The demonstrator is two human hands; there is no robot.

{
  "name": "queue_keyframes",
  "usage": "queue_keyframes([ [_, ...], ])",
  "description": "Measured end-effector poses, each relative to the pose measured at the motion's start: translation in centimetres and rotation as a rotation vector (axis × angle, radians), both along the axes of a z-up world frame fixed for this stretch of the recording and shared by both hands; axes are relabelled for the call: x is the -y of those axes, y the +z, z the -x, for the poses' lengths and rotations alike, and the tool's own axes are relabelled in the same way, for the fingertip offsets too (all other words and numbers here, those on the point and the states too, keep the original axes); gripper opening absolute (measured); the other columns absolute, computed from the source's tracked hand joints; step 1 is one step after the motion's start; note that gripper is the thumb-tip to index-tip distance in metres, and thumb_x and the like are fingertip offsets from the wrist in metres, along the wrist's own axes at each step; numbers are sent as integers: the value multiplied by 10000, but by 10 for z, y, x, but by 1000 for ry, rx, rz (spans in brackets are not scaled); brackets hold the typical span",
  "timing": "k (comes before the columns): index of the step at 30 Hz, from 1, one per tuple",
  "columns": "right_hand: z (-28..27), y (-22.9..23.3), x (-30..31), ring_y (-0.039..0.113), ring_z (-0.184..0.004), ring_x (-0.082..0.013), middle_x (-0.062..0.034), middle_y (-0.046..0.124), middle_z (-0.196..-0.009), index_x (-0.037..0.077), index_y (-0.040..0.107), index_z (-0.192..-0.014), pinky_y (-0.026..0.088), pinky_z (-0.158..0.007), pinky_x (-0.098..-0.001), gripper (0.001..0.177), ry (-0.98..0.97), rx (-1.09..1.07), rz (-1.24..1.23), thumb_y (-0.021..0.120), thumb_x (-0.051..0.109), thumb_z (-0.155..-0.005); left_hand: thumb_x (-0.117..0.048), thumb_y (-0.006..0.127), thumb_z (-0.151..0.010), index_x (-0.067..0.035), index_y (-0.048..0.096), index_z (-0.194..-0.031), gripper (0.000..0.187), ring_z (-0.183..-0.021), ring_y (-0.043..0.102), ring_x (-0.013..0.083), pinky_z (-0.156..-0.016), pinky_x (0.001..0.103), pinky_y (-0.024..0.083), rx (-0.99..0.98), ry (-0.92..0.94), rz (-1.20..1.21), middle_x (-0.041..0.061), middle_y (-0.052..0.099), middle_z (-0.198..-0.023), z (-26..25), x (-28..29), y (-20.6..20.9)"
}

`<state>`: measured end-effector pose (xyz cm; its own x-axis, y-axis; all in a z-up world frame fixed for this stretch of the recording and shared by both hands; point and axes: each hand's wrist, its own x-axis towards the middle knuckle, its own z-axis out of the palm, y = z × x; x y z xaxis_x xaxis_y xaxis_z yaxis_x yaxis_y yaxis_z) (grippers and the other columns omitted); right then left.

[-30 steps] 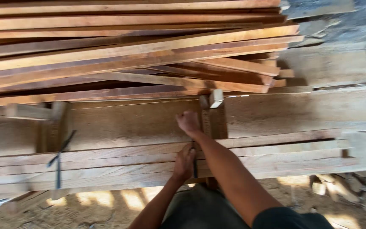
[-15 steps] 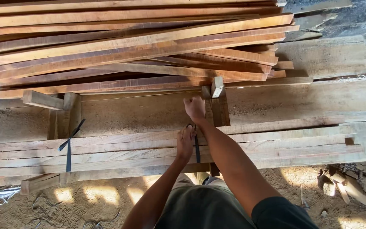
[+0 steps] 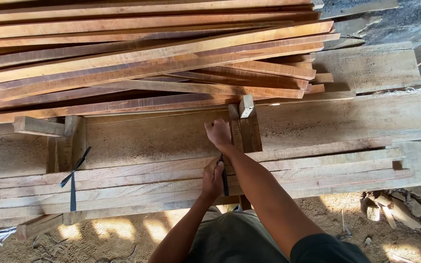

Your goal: Bundling thin wooden planks together using plastic straps.

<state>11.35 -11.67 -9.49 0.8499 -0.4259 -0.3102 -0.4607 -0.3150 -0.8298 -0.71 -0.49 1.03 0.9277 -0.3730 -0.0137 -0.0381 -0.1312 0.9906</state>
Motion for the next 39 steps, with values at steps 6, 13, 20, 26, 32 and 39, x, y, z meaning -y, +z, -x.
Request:
queue_keyframes([
  [6, -4, -23, -2, 288, -366, -97, -41, 337, -384, 100, 409, -468, 327, -360, -342, 476, 2, 26, 30, 621, 152, -891, -231, 323, -1118, -57, 622, -815, 460, -639, 419, 146, -579, 326, 418, 11, -2, -16, 69, 432, -645, -4, 1, -19],
  [13, -3, -14, 3, 283, -334, -121, -22, 306, -383, 96, 372, -464, 300, -339, -364, 455, -16, 34, 73, 600, 147, -854, -224, 293, -1123, -90, 581, -778, 469, -632, 409, 98, -567, 290, 393, 65, -42, -17, 5, 444, -640, -5, -4, -18],
  [20, 22, 31, 36, 296, -397, -194, -108, 293, -411, 49, 376, -484, 297, -423, -369, 449, -95, 224, 219, 561, 196, -865, -266, 402, -1116, -112, 513, -731, 430, -629, 409, 133, -604, 345, 394, -114, -252, 5, -22, 429, -669, -34, -28, -18],
  [26, 81, 72, 51, 304, -492, -120, 13, 309, -479, 133, 437, -501, 306, -485, -360, 425, -151, 187, -4, 543, 311, -872, -252, 383, -1053, -167, 520, -724, 366, -528, 370, 128, -556, 346, 349, -258, -473, -175, -19, 422, -617, -74, -20, -9],
  [32, 131, 95, 41, 336, -516, -126, -30, 387, -550, 142, 488, -681, 340, -525, -351, 354, -60, 138, -347, 477, 293, -1001, -224, 493, -993, -130, 496, -681, 326, -585, 387, 163, -591, 334, 354, -596, -102, 47, 37, 397, -634, -89, 2, -47],
  [39, 144, 83, 41, 541, -567, -208, -98, 530, -600, 80, 581, -775, 451, -556, -428, 466, 298, 35, -95, 729, 496, -925, -160, 448, -931, -181, 424, -700, 233, -570, 399, 136, -564, 303, 338, -769, 183, 66, -32, 365, -645, -83, 10, -15],
])
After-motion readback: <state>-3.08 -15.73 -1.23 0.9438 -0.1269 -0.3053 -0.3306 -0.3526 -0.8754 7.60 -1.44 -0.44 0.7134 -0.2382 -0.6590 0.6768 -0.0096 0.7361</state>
